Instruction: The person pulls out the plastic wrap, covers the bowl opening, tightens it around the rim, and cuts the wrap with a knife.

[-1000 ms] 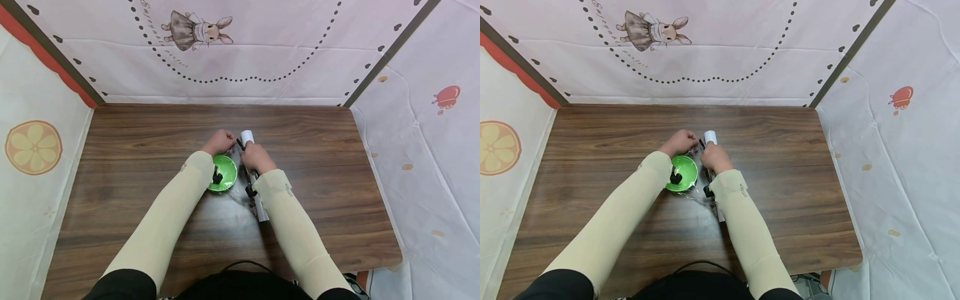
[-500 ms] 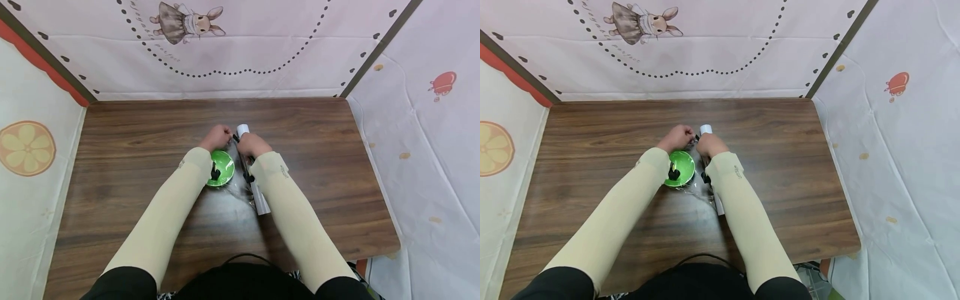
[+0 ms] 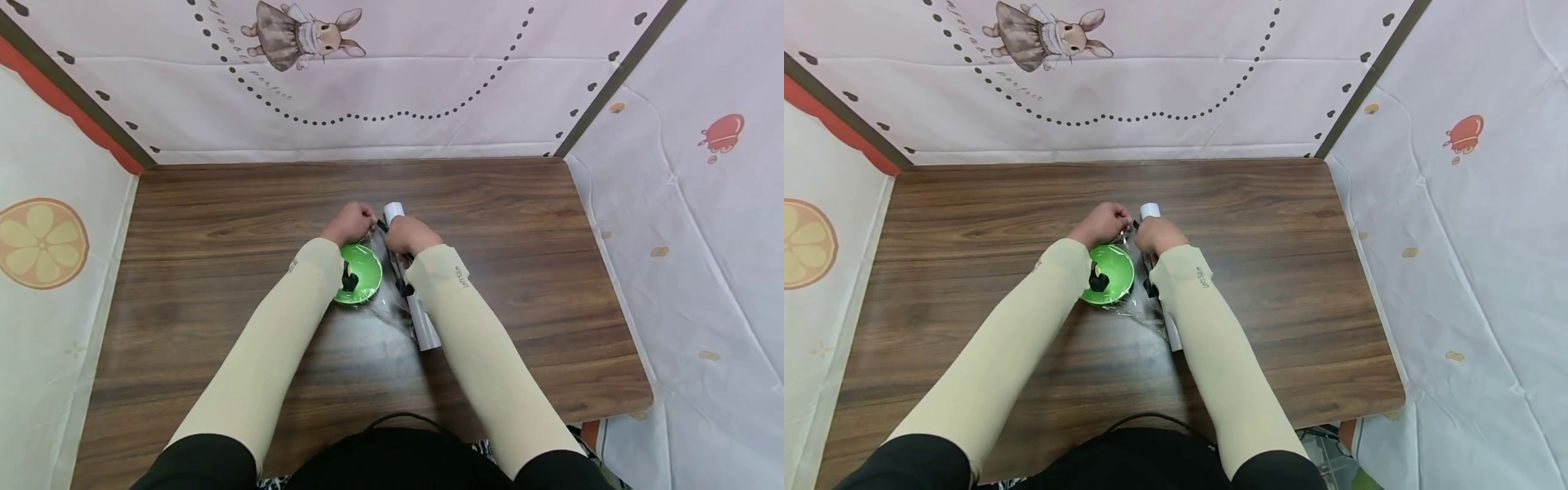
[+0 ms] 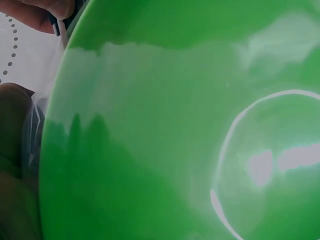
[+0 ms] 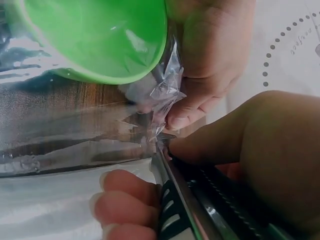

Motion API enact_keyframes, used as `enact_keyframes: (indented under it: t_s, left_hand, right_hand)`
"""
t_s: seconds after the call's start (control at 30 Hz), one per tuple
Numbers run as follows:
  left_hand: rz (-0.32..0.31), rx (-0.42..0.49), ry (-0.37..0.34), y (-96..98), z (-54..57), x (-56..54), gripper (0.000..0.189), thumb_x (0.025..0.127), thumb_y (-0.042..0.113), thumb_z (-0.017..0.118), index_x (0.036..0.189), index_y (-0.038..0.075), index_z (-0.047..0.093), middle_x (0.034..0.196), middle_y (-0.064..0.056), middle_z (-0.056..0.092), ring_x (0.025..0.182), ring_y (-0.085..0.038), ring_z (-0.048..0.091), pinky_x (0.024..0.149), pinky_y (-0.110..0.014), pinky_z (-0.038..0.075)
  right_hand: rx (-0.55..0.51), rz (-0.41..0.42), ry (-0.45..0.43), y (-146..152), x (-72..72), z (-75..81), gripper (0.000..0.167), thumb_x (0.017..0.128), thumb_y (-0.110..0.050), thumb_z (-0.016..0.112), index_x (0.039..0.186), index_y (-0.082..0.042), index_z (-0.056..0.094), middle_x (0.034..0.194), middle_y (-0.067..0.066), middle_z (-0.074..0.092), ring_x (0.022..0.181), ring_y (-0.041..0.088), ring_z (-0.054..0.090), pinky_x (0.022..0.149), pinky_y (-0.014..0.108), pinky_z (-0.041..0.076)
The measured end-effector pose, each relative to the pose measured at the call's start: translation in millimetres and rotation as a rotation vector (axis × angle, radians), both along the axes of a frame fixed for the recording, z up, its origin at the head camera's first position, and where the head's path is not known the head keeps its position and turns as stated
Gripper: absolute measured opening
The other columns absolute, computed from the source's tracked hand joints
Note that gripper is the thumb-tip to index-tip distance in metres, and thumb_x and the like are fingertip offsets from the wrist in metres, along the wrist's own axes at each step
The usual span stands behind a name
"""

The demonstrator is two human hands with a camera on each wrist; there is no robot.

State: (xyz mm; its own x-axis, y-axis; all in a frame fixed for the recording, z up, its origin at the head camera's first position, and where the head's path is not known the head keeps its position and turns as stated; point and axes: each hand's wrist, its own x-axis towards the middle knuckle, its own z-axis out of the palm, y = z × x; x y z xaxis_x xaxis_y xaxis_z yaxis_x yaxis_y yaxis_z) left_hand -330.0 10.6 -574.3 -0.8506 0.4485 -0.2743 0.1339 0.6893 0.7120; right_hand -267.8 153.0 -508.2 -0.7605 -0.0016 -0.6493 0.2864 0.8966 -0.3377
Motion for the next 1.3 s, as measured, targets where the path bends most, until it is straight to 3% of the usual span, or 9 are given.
enact_keyframes:
  t_s: [0.23,0.53,0.87,1.0,1.07,1.2,1.3]
  left_hand:
    - [0.024,0.01,-0.044,-1.8,-2.3,-1.0,0.021,0.096,0.014,0.049,0.096,0.001,0.066,0.106,-0.013,0.064,0.095,-0.024,0.055,0.087,-0.035,0.045]
    - [0.06,0.019,-0.084,-2.7,-0.4,0.3,0.02,0.094,0.009,0.048,0.098,-0.001,0.065,0.105,-0.014,0.062,0.094,-0.025,0.054,0.084,-0.033,0.045]
    - [0.123,0.075,-0.163,-4.2,-0.4,0.3,0.022,0.093,0.004,0.042,0.099,0.0,0.063,0.094,-0.01,0.058,0.077,-0.017,0.051,0.064,-0.025,0.042]
    - [0.165,0.148,-0.22,-3.7,-2.9,-1.2,0.02,0.093,0.002,0.042,0.097,-0.003,0.061,0.087,-0.008,0.058,0.067,-0.012,0.052,0.058,-0.022,0.042]
    - [0.172,0.158,-0.223,-4.1,-4.9,-2.4,0.019,0.093,0.002,0.044,0.096,-0.003,0.061,0.087,-0.009,0.058,0.068,-0.014,0.053,0.059,-0.022,0.043]
    - [0.143,0.098,-0.163,-6.4,-5.0,-3.1,0.021,0.092,0.005,0.045,0.097,-0.002,0.065,0.095,-0.01,0.059,0.077,-0.017,0.05,0.064,-0.022,0.04]
    - [0.148,0.111,-0.184,-7.2,-3.9,-2.8,0.02,0.09,0.007,0.046,0.091,-0.001,0.065,0.092,-0.007,0.059,0.075,-0.015,0.049,0.062,-0.022,0.04]
  right_hand:
    - [0.012,0.02,-0.024,-0.3,1.2,-1.3,0.024,0.095,-0.015,0.037,0.096,-0.005,0.058,0.07,0.011,0.07,0.056,0.021,0.067,0.046,0.027,0.048]
    - [-0.026,-0.021,-0.067,1.0,4.4,0.1,0.023,0.094,-0.016,0.038,0.104,-0.004,0.055,0.067,0.009,0.06,0.048,0.018,0.056,0.046,0.03,0.048]
    - [-0.026,0.007,-0.089,4.7,9.0,4.3,0.023,0.093,-0.014,0.04,0.107,-0.004,0.055,0.071,0.01,0.061,0.051,0.018,0.056,0.048,0.03,0.049]
    - [-0.029,0.004,-0.102,6.8,11.3,5.3,0.023,0.093,-0.015,0.039,0.108,-0.005,0.054,0.071,0.009,0.06,0.053,0.018,0.057,0.049,0.03,0.05]
    - [-0.021,0.013,-0.105,7.5,12.1,5.6,0.023,0.092,-0.016,0.04,0.107,-0.005,0.054,0.069,0.008,0.06,0.053,0.018,0.057,0.049,0.03,0.05]
    - [-0.007,0.019,-0.108,8.7,13.1,6.3,0.022,0.092,-0.016,0.041,0.104,-0.006,0.055,0.067,0.007,0.06,0.052,0.017,0.057,0.05,0.03,0.05]
    - [-0.016,-0.001,-0.105,10.1,14.2,6.5,0.022,0.092,-0.016,0.04,0.103,-0.006,0.055,0.068,0.008,0.059,0.05,0.018,0.057,0.049,0.03,0.05]
